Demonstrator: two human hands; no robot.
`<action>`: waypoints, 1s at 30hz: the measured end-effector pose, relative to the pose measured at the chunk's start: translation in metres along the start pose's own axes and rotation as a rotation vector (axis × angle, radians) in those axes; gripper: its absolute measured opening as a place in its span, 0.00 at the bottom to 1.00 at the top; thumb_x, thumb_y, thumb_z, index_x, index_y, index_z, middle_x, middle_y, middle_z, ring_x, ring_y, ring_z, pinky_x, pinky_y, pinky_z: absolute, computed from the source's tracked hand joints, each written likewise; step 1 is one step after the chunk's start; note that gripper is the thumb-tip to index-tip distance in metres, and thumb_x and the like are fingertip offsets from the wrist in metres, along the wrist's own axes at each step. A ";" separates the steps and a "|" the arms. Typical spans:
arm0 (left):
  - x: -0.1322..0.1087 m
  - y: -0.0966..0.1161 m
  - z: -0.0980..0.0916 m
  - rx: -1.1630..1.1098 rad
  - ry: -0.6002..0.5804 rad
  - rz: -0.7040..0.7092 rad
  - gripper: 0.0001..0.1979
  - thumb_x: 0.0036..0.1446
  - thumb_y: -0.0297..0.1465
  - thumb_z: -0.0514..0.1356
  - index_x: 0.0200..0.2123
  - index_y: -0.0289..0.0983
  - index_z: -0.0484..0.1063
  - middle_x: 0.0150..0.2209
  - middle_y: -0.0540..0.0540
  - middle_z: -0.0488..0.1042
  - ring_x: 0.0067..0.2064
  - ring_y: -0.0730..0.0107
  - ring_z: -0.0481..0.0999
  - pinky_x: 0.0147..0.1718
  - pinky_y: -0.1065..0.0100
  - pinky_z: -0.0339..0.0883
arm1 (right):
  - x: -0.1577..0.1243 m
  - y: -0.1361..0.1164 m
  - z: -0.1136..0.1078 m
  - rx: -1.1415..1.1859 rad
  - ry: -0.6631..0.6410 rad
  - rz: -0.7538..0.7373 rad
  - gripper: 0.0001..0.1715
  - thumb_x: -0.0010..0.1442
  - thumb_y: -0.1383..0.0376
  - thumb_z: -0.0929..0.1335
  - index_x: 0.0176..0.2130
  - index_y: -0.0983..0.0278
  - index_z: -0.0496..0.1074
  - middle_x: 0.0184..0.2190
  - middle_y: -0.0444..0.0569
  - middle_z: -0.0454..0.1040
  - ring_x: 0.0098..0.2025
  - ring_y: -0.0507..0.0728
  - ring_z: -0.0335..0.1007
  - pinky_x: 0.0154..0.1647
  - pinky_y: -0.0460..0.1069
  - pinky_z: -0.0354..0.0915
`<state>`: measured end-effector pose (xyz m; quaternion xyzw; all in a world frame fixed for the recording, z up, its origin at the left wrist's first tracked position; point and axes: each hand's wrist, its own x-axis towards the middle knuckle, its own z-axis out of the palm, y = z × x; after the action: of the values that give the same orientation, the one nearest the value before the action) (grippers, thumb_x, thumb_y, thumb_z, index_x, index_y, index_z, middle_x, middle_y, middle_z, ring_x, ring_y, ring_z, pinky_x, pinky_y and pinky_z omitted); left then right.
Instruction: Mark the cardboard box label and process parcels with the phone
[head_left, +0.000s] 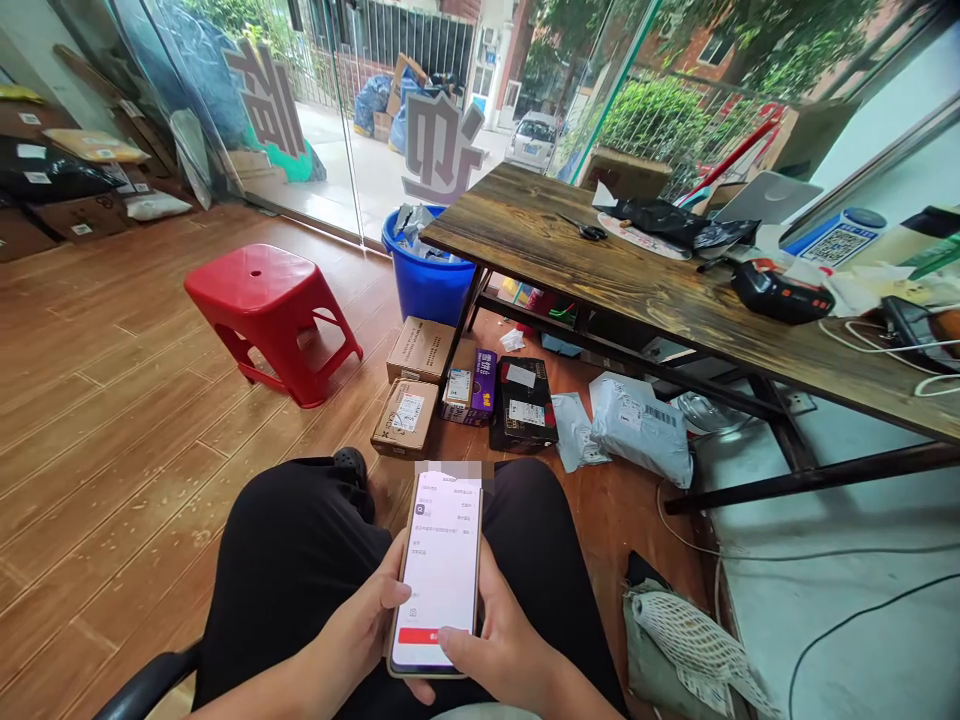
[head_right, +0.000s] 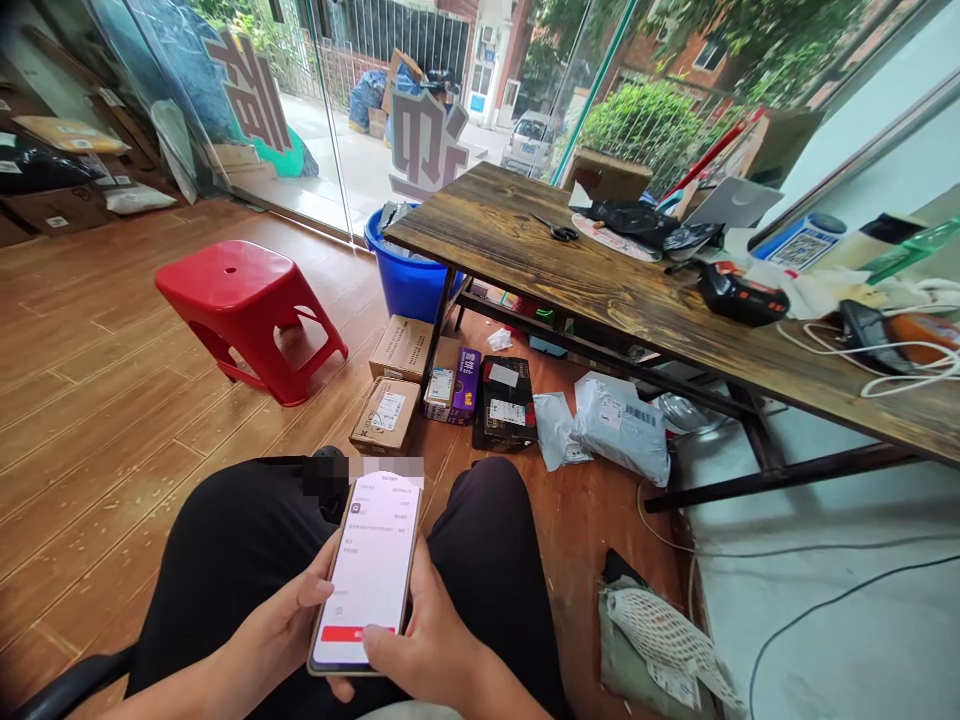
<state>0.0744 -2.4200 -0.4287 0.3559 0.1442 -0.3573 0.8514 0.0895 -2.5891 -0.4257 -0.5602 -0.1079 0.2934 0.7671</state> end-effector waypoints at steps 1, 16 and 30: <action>0.000 0.000 0.000 -0.006 -0.005 0.003 0.39 0.52 0.37 0.56 0.66 0.51 0.45 0.53 0.43 0.71 0.37 0.61 0.77 0.23 0.66 0.77 | 0.000 -0.001 0.001 -0.002 0.006 -0.007 0.41 0.54 0.52 0.71 0.59 0.60 0.53 0.49 0.54 0.70 0.48 0.60 0.69 0.50 0.58 0.67; 0.000 -0.003 0.000 -0.028 0.026 -0.017 0.43 0.52 0.38 0.56 0.67 0.50 0.36 0.53 0.39 0.70 0.39 0.55 0.77 0.20 0.66 0.75 | -0.003 0.002 -0.002 -0.040 -0.003 0.062 0.43 0.53 0.56 0.71 0.61 0.60 0.50 0.52 0.57 0.69 0.49 0.63 0.69 0.49 0.61 0.67; -0.006 0.005 0.004 -0.006 -0.004 -0.004 0.38 0.55 0.37 0.55 0.67 0.51 0.41 0.54 0.42 0.70 0.42 0.54 0.77 0.25 0.64 0.77 | -0.001 -0.004 -0.001 -0.114 0.057 0.022 0.36 0.49 0.62 0.70 0.55 0.61 0.56 0.46 0.52 0.69 0.44 0.59 0.67 0.48 0.58 0.67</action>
<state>0.0735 -2.4175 -0.4209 0.3524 0.1444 -0.3594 0.8519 0.0906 -2.5911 -0.4226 -0.6123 -0.0963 0.2789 0.7335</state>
